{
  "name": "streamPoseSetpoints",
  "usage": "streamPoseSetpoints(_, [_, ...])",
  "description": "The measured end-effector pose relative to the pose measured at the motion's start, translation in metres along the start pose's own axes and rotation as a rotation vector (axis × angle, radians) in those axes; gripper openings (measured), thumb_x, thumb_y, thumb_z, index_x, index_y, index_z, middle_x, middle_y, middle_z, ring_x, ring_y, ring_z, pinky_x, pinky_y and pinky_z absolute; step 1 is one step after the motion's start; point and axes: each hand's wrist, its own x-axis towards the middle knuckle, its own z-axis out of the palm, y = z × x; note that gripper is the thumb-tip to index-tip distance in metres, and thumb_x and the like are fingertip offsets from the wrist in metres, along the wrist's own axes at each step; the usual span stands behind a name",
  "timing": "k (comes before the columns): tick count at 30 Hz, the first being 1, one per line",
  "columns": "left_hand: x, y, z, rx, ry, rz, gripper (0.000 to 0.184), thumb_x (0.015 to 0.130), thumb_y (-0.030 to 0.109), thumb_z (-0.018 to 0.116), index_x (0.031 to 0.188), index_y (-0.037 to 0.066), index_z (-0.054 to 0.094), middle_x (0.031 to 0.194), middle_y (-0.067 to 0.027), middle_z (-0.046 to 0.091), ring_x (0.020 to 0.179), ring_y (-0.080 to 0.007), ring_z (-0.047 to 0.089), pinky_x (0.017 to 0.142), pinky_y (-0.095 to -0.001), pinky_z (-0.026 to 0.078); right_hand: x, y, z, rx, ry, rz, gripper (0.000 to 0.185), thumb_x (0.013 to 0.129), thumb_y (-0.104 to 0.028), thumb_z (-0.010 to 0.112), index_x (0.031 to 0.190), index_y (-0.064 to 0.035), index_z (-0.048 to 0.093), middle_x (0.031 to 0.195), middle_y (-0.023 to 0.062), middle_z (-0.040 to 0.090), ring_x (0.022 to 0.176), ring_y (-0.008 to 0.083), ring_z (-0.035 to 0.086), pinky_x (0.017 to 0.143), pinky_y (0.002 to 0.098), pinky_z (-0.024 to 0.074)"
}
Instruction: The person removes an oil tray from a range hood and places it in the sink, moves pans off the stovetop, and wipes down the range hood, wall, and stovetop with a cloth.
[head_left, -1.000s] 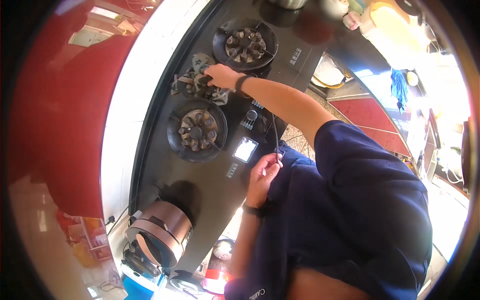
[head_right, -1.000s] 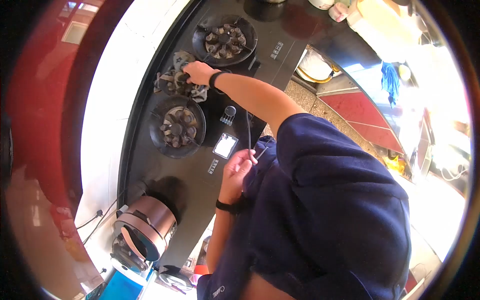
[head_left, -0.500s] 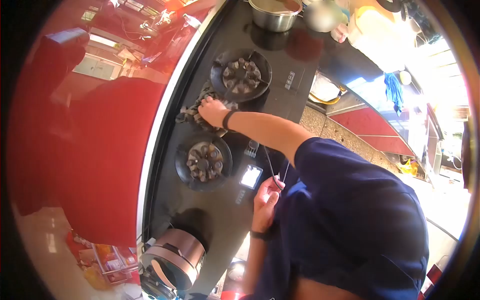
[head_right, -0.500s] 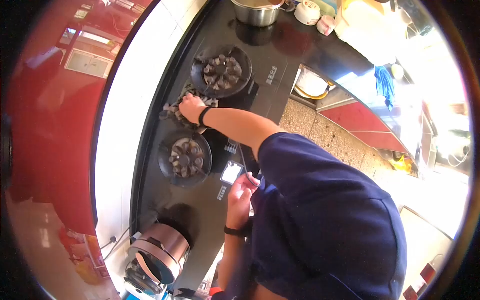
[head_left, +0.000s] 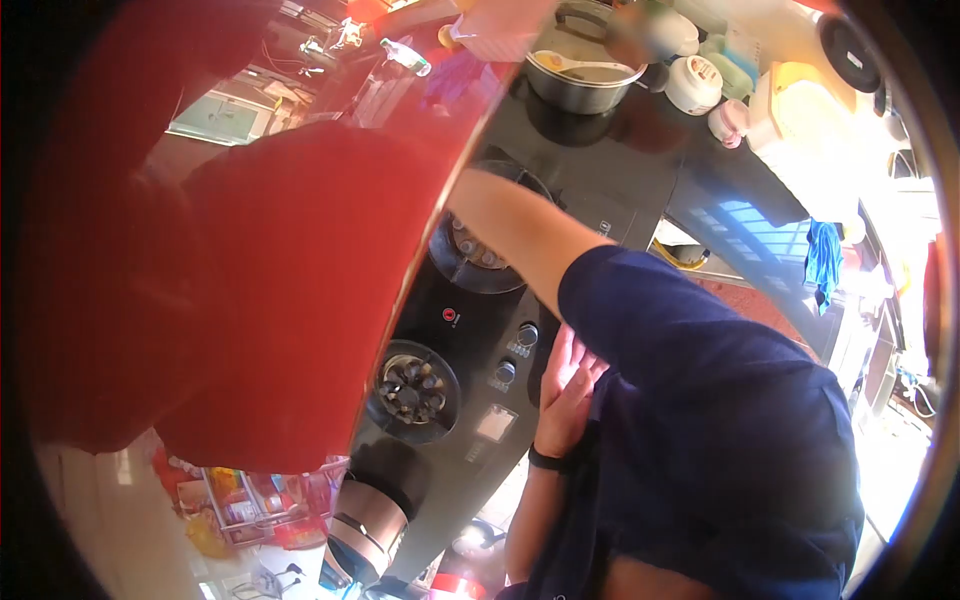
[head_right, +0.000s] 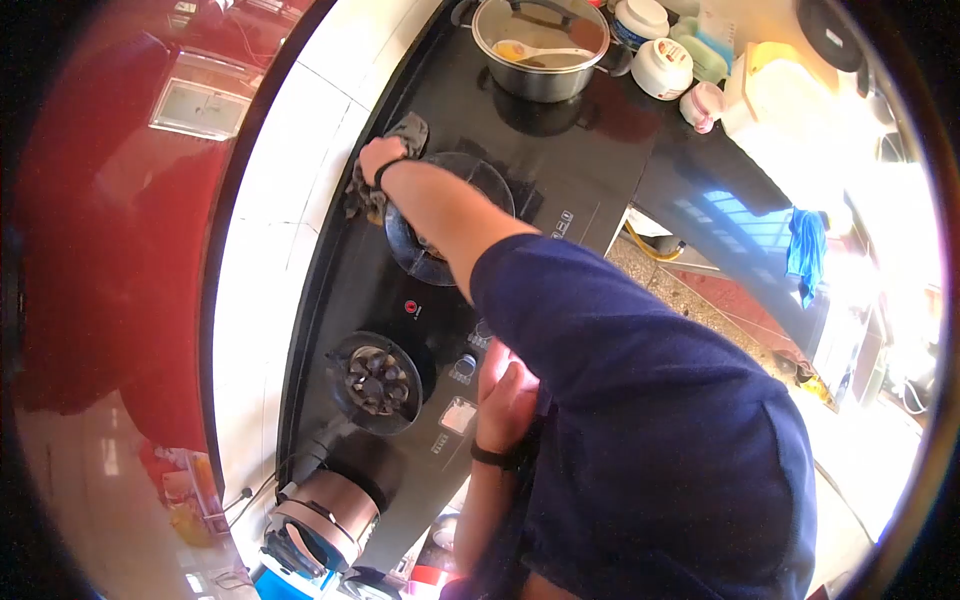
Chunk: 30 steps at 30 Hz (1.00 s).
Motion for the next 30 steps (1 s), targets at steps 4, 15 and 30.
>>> streamPoseSetpoints(4, [0.018, 0.003, 0.013, 0.093, -0.025, 0.001, 0.088, 0.097, 0.034, 0.063, 0.157, -0.002, 0.011, 0.152, -0.0164, 0.036, 0.134, -0.027, 0.044, 0.112, -0.0404, 0.034, 0.025, 0.061, -0.039, 0.081, 0.118, 0.119, 0.028, 0.086, -0.019, 0.066, 0.11, -0.0083, 0.075, 0.118, 0.0128, 0.07, 0.113, 0.0365, 0.063, 0.088, 0.0472, 0.0551])
streamPoseSetpoints(15, [-0.008, -0.012, -0.001, 0.086, 0.073, -0.124, 0.102, 0.09, 0.046, 0.069, 0.157, -0.004, 0.011, 0.152, -0.0158, 0.035, 0.127, -0.0255, 0.047, 0.109, -0.0393, 0.035, -0.033, 0.016, -0.037, -0.089, -0.031, -0.253, 0.024, 0.088, -0.018, 0.064, 0.108, -0.0097, 0.075, 0.117, 0.0125, 0.069, 0.117, 0.0372, 0.058, 0.089, 0.0483, 0.0518])
streamPoseSetpoints(30, [-0.039, -0.015, -0.002, 0.138, 0.054, -0.198, 0.098, 0.088, 0.049, 0.067, 0.157, -0.001, 0.018, 0.141, -0.0112, 0.044, 0.12, -0.0248, 0.052, 0.107, -0.0409, 0.038, -0.076, -0.033, -0.048, 0.912, 0.079, -0.25, 0.044, 0.085, -0.04, 0.07, 0.108, -0.0017, 0.069, 0.103, 0.0211, 0.071, 0.102, 0.0378, 0.067, 0.088, 0.0457, 0.0527])
